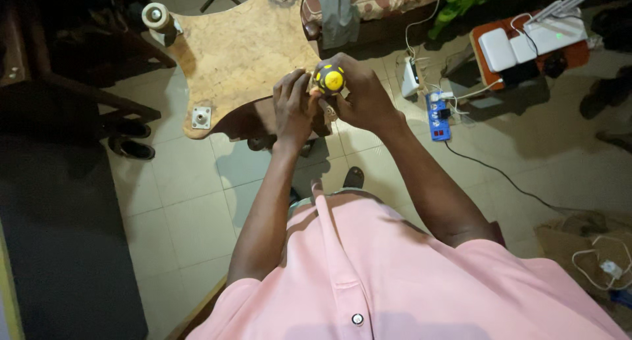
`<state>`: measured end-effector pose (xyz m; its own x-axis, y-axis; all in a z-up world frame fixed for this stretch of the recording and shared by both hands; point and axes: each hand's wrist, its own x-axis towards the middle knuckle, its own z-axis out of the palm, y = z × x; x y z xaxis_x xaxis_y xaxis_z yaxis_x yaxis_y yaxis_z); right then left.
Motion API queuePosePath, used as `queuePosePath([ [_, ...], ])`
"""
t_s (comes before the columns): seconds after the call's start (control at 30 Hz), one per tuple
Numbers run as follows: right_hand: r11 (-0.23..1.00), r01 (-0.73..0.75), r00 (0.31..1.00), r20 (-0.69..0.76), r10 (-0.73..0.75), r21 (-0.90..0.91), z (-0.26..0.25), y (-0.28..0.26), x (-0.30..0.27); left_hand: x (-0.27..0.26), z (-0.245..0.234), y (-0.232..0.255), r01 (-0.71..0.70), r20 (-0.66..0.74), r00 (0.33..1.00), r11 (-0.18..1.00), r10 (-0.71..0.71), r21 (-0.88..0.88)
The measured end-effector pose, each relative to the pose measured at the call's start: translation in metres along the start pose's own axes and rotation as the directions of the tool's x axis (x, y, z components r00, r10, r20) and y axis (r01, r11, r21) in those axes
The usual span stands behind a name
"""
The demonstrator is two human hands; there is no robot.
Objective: The person uses a screwdriver to unscrew fasteners from a wooden furniture base fitted with caster wheels, detaching the casters and small wooden parts and placing them on a nearby table. They then handle the removed parts and drive screws back into the base to reattach components.
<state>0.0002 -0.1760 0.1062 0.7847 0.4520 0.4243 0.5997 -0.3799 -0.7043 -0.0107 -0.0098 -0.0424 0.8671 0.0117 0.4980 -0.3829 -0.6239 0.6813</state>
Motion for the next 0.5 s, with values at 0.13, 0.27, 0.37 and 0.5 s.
queuePosePath([
  [0.13, 0.999, -0.038, 0.998, -0.057, 0.037, -0.008, 0.009, -0.004, -0.017, 0.005, -0.001, -0.004, -0.031, -0.012, 0.999, 0.999, 0.031, -0.022],
  [0.27, 1.000, 0.000, 0.987, -0.158, 0.000, -0.001, 0.026, -0.015, -0.042, 0.002, -0.002, -0.005, -0.053, -0.023, 0.998, 0.999, 0.052, -0.004],
  [0.37, 0.999, -0.005, 0.982, -0.191, -0.004, -0.047, 0.026, -0.014, -0.045, 0.004, -0.002, -0.005, -0.063, -0.018, 0.998, 0.998, 0.063, -0.027],
  [0.5, 0.995, -0.025, 0.979, -0.205, 0.004, -0.098, 0.029, -0.014, -0.050, 0.001, -0.002, -0.004, -0.067, -0.035, 0.997, 0.997, 0.066, -0.031],
])
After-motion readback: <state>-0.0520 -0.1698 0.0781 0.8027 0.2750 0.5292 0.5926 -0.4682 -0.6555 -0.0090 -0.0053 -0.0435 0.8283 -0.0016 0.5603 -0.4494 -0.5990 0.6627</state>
